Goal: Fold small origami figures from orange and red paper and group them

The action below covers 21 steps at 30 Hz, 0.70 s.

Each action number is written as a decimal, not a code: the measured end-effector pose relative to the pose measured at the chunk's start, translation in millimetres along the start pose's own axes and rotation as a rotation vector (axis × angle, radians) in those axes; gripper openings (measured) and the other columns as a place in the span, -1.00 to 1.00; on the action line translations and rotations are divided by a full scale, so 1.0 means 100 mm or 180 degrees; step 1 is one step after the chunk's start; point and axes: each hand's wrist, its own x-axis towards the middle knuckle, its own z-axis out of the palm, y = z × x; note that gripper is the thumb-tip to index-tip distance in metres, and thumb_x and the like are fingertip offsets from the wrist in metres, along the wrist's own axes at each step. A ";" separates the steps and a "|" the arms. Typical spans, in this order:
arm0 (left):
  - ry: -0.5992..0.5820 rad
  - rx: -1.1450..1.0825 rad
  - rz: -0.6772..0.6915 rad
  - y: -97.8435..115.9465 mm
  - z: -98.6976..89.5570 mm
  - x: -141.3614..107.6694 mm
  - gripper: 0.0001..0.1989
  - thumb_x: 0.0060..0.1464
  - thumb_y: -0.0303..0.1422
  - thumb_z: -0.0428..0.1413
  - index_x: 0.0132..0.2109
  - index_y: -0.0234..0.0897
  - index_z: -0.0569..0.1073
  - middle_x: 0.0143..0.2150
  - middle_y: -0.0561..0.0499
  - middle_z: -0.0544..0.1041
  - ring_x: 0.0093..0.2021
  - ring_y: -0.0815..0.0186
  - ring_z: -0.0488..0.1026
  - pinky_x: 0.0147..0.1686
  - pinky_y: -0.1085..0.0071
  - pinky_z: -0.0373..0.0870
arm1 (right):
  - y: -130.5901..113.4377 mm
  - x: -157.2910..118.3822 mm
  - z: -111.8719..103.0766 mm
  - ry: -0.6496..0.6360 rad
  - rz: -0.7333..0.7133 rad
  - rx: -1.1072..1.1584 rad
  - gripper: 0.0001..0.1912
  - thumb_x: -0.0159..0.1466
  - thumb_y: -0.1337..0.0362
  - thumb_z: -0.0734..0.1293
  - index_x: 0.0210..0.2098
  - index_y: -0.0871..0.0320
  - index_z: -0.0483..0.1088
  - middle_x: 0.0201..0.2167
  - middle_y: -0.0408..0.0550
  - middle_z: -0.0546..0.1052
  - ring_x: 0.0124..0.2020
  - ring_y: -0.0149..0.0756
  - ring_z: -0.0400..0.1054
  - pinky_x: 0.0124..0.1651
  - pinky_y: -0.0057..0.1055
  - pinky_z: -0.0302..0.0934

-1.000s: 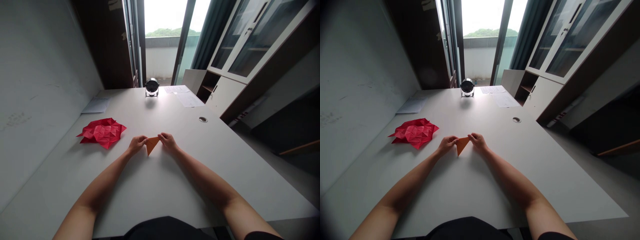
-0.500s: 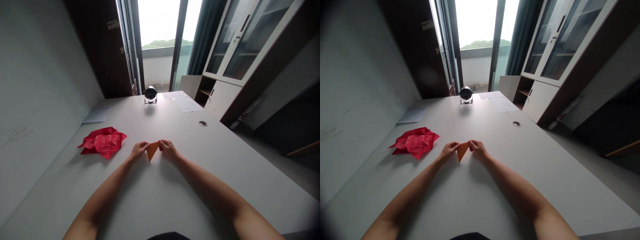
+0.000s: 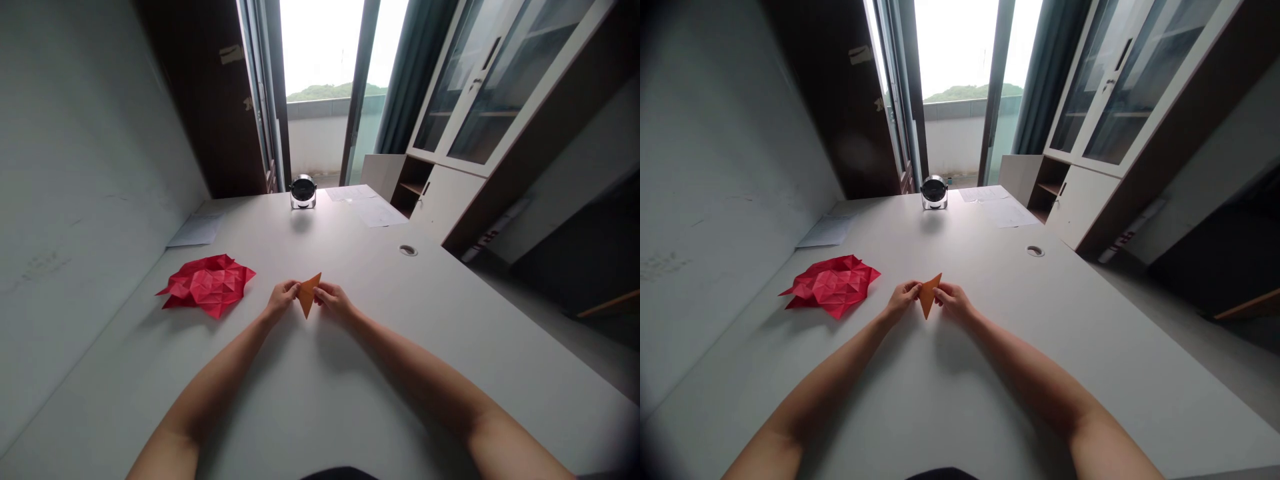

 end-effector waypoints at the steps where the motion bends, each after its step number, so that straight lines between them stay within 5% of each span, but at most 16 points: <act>1: -0.0066 0.0022 -0.0016 -0.01 0.00 0.03 -0.59 0.12 -0.04 0.15 -0.19 -0.34 0.58 -0.38 -0.02 0.57 -0.41 0.34 0.41 -0.38 0.44 0.30 | -0.01 0.01 0.00 -0.0001 0.0026 0.0057 -0.55 0.23 -0.13 0.36 -0.28 0.18 0.49 -0.49 -0.10 0.47 -0.46 -0.34 0.32 -0.37 -0.39 0.22; 10: 0.0096 0.0417 0.0226 -0.11 0.17 0.15 -0.66 0.17 -0.09 0.08 -0.23 -0.28 0.54 -0.40 0.02 0.55 -0.41 0.32 0.44 -0.36 0.43 0.35 | 0.02 0.04 -0.03 0.0125 0.0054 0.0171 -0.52 0.16 -0.15 0.40 -0.24 0.15 0.47 -0.43 -0.10 0.49 -0.45 -0.36 0.33 -0.34 -0.39 0.29; 21: 0.0053 -0.0133 0.0100 -0.04 0.05 0.04 -0.66 0.15 -0.07 0.11 -0.22 -0.31 0.48 -0.44 0.06 0.46 -0.45 0.37 0.34 -0.40 0.43 0.29 | -0.02 0.02 -0.03 -0.0035 0.0003 0.0172 -0.57 0.19 -0.10 0.40 -0.19 0.15 0.46 -0.36 -0.10 0.52 -0.43 -0.38 0.37 -0.31 -0.40 0.28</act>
